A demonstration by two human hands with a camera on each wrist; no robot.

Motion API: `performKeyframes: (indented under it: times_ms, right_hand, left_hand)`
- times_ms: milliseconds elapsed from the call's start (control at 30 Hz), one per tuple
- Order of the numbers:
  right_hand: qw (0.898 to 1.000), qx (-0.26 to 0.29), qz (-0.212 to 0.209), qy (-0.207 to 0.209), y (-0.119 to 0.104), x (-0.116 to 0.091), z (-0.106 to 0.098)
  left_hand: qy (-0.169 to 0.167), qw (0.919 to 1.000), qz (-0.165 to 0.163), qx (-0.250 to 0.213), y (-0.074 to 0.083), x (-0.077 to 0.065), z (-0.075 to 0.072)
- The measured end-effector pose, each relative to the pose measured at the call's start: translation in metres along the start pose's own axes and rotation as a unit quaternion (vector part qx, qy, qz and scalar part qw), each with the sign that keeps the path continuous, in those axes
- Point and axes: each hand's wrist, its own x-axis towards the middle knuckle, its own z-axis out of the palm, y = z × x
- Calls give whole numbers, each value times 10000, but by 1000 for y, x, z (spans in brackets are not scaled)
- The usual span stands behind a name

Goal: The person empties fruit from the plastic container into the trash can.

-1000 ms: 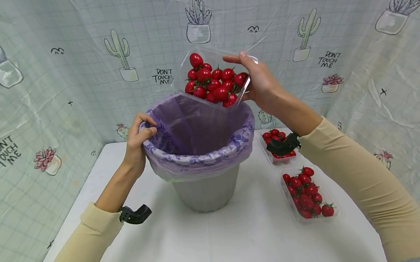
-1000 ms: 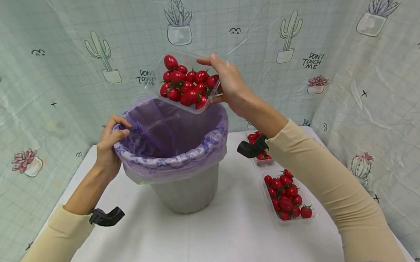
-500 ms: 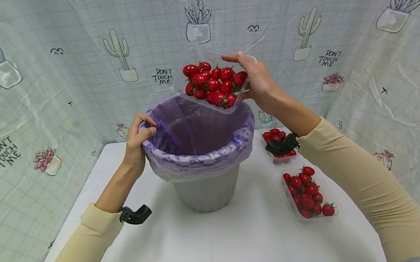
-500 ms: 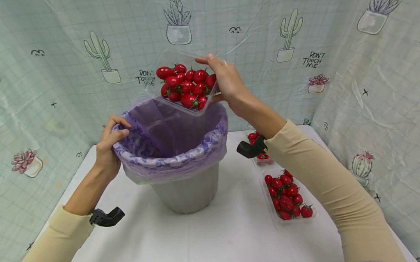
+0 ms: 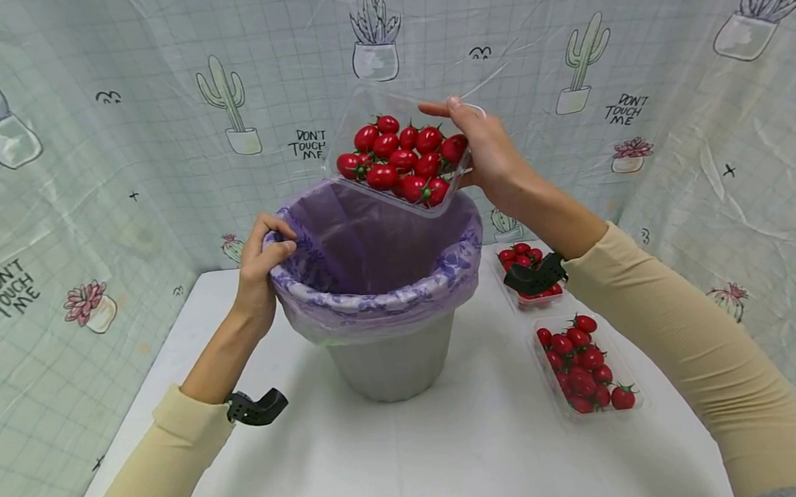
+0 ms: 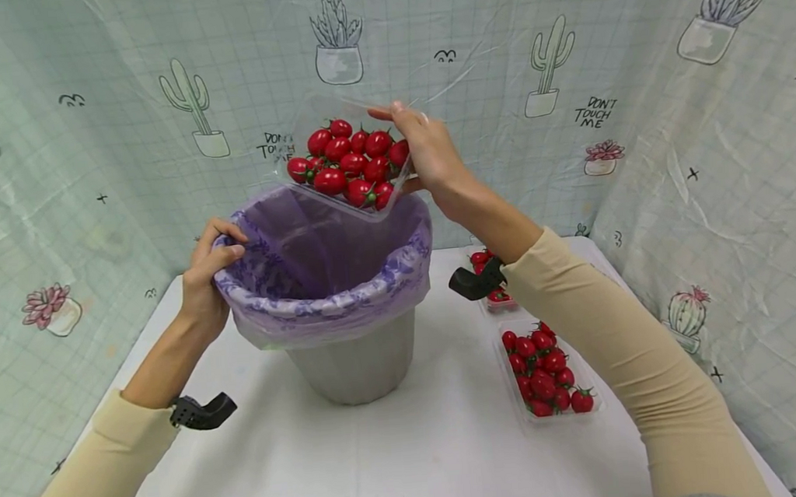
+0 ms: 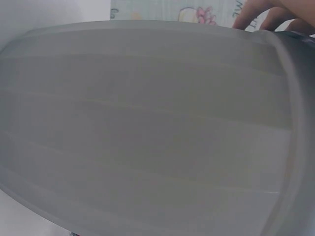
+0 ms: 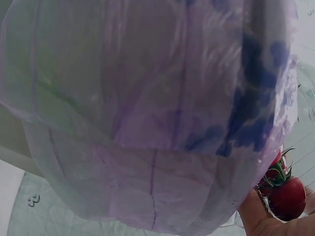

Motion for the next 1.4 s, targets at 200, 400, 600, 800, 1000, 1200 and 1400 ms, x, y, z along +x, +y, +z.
performKeyframes:
  times_ms: [200, 400, 600, 800, 1000, 1200, 1400]
  right_hand:
    - [9995, -236, -154, 117, 0, 1, 1]
    - [9984, -421, -316, 213, -1, 2, 1]
    - [9979, -406, -432, 243, -3, 2, 1]
    - [9971, -563, -418, 281, -3, 2, 1]
    - [9962, -686, -461, 278, -2, 2, 1]
    - [9959, -707, -496, 264, -1, 1, 2]
    - [9950, -755, -601, 237, -1, 0, 2]
  left_hand:
    - [4, 10000, 4, -3, 0, 0, 0]
    - [-7, 10000, 7, -6, 1, 0, 0]
    - [15, 10000, 32, 20, 1, 1, 0]
    - [61, 10000, 75, -5, 0, 1, 0]
    - [84, 9999, 117, -13, -1, 1, 1]
    - [64, 9999, 90, -40, 0, 0, 1]
    - [61, 9999, 65, -51, 1, 0, 1]
